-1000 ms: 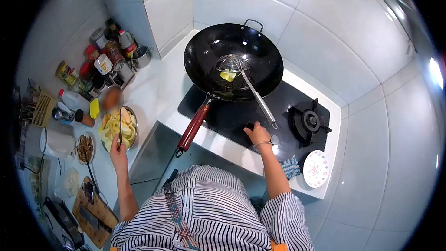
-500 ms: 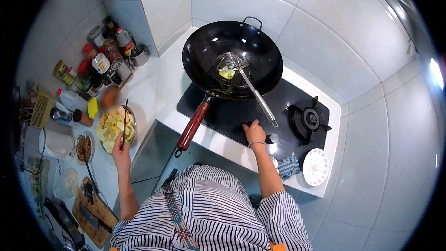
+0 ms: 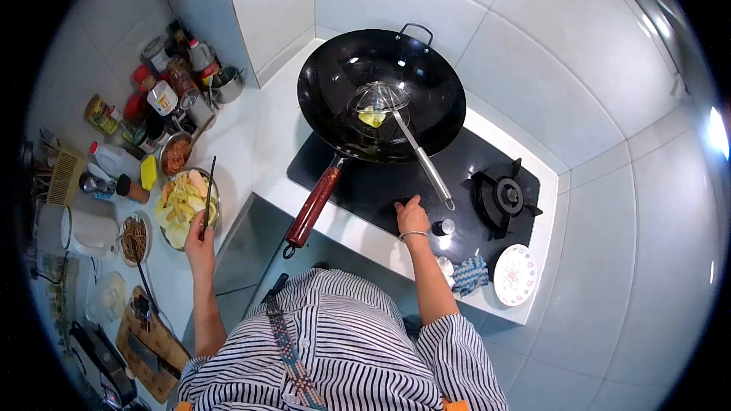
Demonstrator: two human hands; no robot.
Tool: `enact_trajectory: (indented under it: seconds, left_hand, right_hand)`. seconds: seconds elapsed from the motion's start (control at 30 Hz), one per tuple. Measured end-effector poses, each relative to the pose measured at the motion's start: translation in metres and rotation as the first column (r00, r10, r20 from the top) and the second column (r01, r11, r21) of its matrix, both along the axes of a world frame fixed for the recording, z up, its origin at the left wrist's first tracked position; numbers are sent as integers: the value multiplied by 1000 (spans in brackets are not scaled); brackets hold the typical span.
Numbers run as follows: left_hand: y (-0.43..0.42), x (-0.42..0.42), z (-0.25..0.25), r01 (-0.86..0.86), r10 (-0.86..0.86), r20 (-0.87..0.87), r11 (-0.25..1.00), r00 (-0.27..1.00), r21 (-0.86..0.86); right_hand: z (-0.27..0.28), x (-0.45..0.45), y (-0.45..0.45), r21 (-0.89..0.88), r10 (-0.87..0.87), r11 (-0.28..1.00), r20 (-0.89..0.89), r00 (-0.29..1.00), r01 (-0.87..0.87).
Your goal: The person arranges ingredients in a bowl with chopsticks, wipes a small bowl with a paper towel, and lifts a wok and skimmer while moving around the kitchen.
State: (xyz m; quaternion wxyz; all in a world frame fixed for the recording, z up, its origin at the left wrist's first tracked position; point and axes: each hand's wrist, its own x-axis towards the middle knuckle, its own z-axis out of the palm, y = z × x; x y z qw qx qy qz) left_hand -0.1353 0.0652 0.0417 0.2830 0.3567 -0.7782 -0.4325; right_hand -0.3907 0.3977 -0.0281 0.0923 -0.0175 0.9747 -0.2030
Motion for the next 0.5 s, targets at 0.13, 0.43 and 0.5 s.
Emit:
enact_trajectory:
  seconds: [0.13, 0.43, 0.5]
  left_hand:
    - [6, -4, 6, 38, -42, -53, 996, 998, -83]
    - [10, -6, 19, 40, -44, 114, 999, 993, 34]
    - [10, -7, 20, 29, -37, 130, 998, 991, 59]
  right_hand:
    - [-9, -2, 2, 35, 34, 999, 11, 999, -34]
    - [-54, -32, 35, 242, 485, 841, 62, 872, -485]
    - [-44, -36, 36, 280, 540, 789, 106, 835, -546]
